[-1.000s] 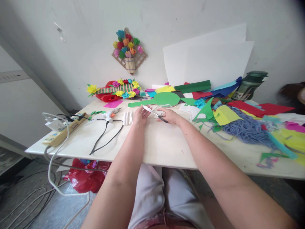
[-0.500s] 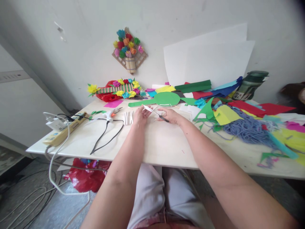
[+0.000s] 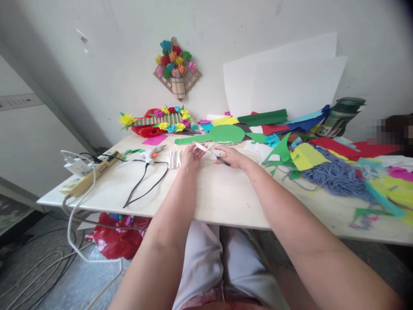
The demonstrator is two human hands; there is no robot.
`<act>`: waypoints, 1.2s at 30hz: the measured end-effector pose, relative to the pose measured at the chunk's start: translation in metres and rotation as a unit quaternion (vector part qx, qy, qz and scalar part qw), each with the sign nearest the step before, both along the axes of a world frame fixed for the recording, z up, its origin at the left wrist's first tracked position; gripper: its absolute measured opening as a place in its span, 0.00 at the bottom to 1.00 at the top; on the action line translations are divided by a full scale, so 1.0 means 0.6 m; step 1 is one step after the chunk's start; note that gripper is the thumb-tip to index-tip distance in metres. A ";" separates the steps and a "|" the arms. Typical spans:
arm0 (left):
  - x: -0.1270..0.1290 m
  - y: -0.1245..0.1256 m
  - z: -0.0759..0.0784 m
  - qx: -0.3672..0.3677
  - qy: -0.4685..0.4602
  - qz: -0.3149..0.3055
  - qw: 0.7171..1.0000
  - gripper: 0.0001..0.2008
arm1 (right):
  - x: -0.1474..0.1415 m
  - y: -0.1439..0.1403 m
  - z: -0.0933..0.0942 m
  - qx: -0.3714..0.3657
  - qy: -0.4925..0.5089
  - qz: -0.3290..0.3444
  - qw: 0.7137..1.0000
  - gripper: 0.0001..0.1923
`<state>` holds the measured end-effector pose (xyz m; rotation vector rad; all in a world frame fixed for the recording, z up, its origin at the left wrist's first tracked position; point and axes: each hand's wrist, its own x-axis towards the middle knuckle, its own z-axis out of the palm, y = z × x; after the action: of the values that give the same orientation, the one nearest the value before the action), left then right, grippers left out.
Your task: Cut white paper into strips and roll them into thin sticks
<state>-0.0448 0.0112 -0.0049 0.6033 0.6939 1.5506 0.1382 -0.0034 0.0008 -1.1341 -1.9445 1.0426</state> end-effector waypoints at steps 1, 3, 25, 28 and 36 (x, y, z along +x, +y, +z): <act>0.000 0.000 0.000 0.001 0.000 0.000 1.000 0.04 | 0.000 0.001 -0.001 0.003 -0.002 -0.001 1.000 0.42; 0.000 -0.001 0.001 0.000 -0.001 0.001 1.000 0.04 | 0.001 0.003 -0.003 0.011 -0.006 -0.002 1.000 0.41; 0.002 -0.002 0.006 -0.028 -0.008 0.003 1.000 0.06 | -0.002 -0.012 0.012 0.011 -0.031 -0.009 0.999 0.47; 0.002 0.000 0.003 -0.022 -0.012 0.010 1.000 0.07 | -0.003 -0.012 0.012 0.021 -0.055 -0.026 0.998 0.47; 0.000 0.000 -0.002 0.003 0.005 0.016 1.000 0.09 | 0.002 -0.006 0.002 0.006 -0.039 -0.015 0.999 0.47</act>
<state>-0.0447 0.0113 -0.0061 0.6079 0.7099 1.5804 0.1393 -0.0072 0.0023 -1.2112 -1.9854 0.9826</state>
